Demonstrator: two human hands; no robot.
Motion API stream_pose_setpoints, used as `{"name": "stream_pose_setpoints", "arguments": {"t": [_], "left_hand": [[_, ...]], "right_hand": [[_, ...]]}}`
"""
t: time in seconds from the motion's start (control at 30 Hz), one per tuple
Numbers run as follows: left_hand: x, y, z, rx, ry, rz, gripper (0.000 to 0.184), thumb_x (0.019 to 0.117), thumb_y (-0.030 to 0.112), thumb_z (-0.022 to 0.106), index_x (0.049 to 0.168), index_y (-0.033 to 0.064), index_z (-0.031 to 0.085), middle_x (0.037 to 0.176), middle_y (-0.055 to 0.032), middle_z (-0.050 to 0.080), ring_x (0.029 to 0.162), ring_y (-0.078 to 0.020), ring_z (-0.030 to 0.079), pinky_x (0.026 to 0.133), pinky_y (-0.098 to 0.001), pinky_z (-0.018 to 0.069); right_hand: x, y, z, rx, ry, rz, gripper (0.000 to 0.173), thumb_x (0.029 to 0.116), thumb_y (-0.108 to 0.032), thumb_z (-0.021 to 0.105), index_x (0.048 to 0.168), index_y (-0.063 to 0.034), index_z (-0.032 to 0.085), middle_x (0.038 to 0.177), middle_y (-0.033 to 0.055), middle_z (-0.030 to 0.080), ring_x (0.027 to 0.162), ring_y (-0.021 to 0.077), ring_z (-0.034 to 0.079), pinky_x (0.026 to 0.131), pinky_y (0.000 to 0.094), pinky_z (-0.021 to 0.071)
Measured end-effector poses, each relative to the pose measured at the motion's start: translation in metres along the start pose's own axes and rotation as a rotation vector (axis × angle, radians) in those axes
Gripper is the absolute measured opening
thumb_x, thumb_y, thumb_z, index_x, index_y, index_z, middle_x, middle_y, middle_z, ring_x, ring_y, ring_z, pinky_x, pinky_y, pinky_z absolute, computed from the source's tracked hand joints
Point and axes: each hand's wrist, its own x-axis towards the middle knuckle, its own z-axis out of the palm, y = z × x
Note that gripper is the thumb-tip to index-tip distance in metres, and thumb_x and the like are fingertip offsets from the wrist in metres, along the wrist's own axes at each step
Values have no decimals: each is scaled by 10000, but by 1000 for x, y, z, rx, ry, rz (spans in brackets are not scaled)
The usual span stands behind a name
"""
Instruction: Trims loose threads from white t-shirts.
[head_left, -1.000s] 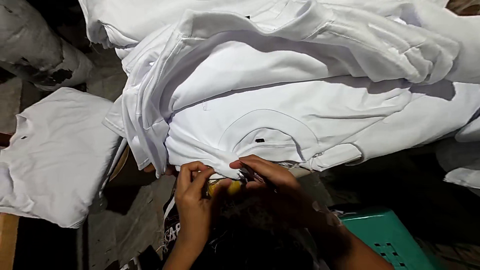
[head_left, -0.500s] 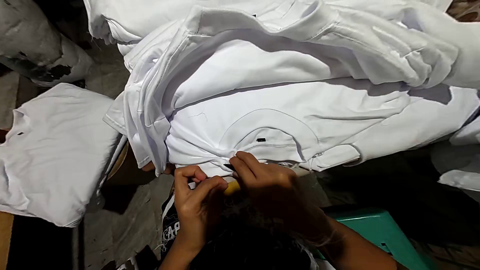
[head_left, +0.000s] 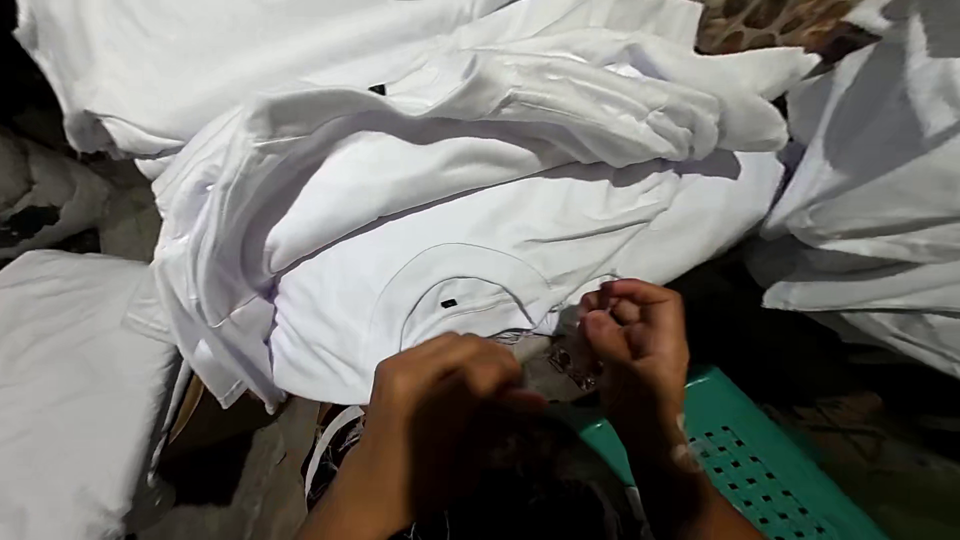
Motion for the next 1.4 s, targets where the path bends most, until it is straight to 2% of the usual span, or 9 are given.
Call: {"name": "stream_pose_setpoints", "arguments": {"t": [0.13, 0.33, 0.5, 0.83, 1.0, 1.13, 1.23, 1.3, 1.4], "left_hand": [[20, -29, 66, 205, -136, -28, 252, 958, 246, 644, 913, 10, 720, 958, -158, 717, 952, -321, 697, 849, -461, 544], [54, -15, 73, 154, 59, 110, 280, 892, 25, 650, 1161, -47, 683, 858, -131, 623, 725, -170, 590, 686, -235, 510], [65, -21, 61, 254, 171, 170, 158, 876, 66, 714, 764, -41, 684, 712, -93, 571, 625, -77, 533, 597, -128, 440], [51, -16, 46, -56, -69, 2, 364, 1037, 313, 559, 804, 34, 549, 816, -7, 461, 736, 14, 460, 660, -89, 384], [45, -12, 42, -209, -50, -20, 358, 1083, 358, 458, 851, 88, 497, 916, 14, 511, 912, 41, 538, 813, -110, 468], [38, 11, 53, 88, -130, 27, 274, 1062, 204, 450, 855, 46, 534, 940, -120, 561, 722, -69, 551, 613, -152, 441], [35, 16, 53, 197, -87, 20, 325, 1068, 226, 449, 823, 39, 551, 1035, -174, 618, 647, -69, 569, 539, -166, 441], [36, 10, 48, 167, -28, -51, 440, 1097, 330, 408, 857, 11, 594, 1114, -152, 680, 794, -47, 657, 680, -164, 521], [40, -8, 51, 84, 33, -145, 335, 1042, 254, 520, 1133, -48, 631, 888, -70, 675, 767, -41, 632, 727, -191, 522]], "right_hand": [[1, 7, -9, 133, 158, 42, 214, 984, -45, 504, 1143, -134, 392, 853, -180, 584, 547, -84, 491, 501, 95, 443], [-8, 16, -6, -31, 145, -50, 271, 972, -74, 562, 1172, 34, 415, 850, -124, 607, 603, -109, 530, 543, 96, 473], [-12, 16, 7, 3, 107, -70, 270, 986, -141, 595, 1148, -1, 429, 850, -102, 619, 616, -108, 528, 562, 92, 471], [-11, 16, 28, -66, 106, -183, 258, 1032, -187, 552, 1138, 29, 458, 861, 1, 690, 631, -94, 565, 588, 90, 472], [9, 20, 22, -26, 212, -211, 267, 992, -183, 641, 1125, -36, 462, 857, -91, 663, 668, -133, 556, 633, 65, 482], [15, 17, 19, -193, 182, -296, 387, 905, -319, 727, 990, 56, 675, 821, 71, 690, 703, -25, 590, 666, 110, 480], [19, 6, 20, 201, 73, -48, 94, 904, 0, 577, 921, -33, 663, 730, -116, 642, 618, -120, 552, 582, 60, 467], [24, -1, 15, 559, -27, 231, 254, 979, -9, 439, 885, -161, 619, 562, -169, 519, 448, -106, 435, 437, 77, 375], [31, 3, 7, 870, -146, 378, 280, 1002, -79, 462, 832, -187, 657, 494, -129, 495, 400, -66, 430, 412, 102, 362]]}}
